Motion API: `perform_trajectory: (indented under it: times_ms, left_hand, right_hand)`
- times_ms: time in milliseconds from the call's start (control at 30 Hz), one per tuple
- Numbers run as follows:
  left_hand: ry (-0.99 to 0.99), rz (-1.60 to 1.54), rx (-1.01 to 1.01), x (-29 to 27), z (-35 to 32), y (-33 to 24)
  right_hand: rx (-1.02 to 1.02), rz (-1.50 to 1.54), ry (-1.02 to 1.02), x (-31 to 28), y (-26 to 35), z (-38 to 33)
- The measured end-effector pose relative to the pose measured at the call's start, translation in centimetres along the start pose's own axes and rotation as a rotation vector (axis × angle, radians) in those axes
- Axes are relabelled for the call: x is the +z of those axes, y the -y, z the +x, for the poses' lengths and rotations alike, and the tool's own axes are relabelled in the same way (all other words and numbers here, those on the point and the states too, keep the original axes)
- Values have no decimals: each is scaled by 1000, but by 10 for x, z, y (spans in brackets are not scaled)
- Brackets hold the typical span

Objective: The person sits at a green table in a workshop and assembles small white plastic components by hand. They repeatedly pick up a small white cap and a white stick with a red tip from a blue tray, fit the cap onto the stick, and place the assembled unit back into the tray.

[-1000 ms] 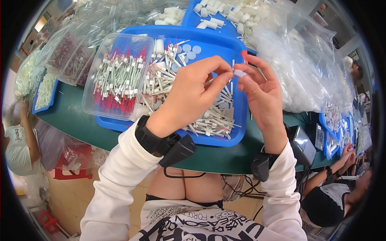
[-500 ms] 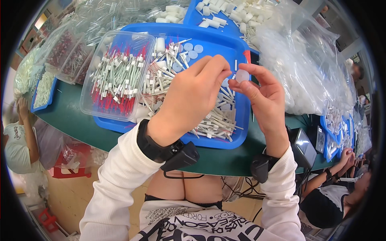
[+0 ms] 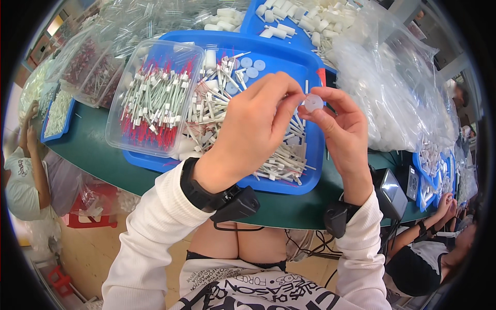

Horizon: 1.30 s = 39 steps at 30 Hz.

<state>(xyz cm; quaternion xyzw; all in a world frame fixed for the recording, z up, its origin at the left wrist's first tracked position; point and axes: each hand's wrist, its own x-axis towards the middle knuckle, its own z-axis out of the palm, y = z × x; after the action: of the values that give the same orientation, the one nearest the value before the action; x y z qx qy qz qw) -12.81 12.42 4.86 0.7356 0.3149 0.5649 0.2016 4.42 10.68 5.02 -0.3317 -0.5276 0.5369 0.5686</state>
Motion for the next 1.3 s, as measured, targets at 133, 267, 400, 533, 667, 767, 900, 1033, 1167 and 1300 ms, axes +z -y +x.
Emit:
perform_trajectory:
  times_ms: [133, 267, 400, 533, 667, 767, 900, 1033, 1167, 1300]
  left_hand:
    - [11, 43, 79, 0, 1, 2]
    - [58, 165, 122, -4, 0, 1]
    - [65, 260, 145, -4, -1, 3]
    - [54, 394, 256, -4, -1, 9]
    - [130, 467, 257, -10, 1, 1]
    - [146, 512, 274, -11, 0, -1]
    - [174, 442, 230, -10, -2, 2]
    - [242, 253, 56, -6, -3, 1]
    - [230, 10, -105, -2, -9, 4]
    - [278, 126, -109, -9, -3, 8]
  right_hand:
    - [-15, -13, 2, 2, 2, 0]
    - [-36, -78, 4, 1, 3, 0]
    - [-64, -118, 15, 0, 3, 0]
    - [-105, -210, 25, 2, 2, -1]
    - [-168, -387, 15, -1, 2, -1]
    - [-271, -504, 30, -3, -1, 1]
    - [-303, -657, 56, -5, 1, 0]
    - [-254, -577, -3, -1, 2, -1]
    - [-267, -502, -10, -9, 3, 2]
    - [-276, -491, 32, -11, 2, 2]
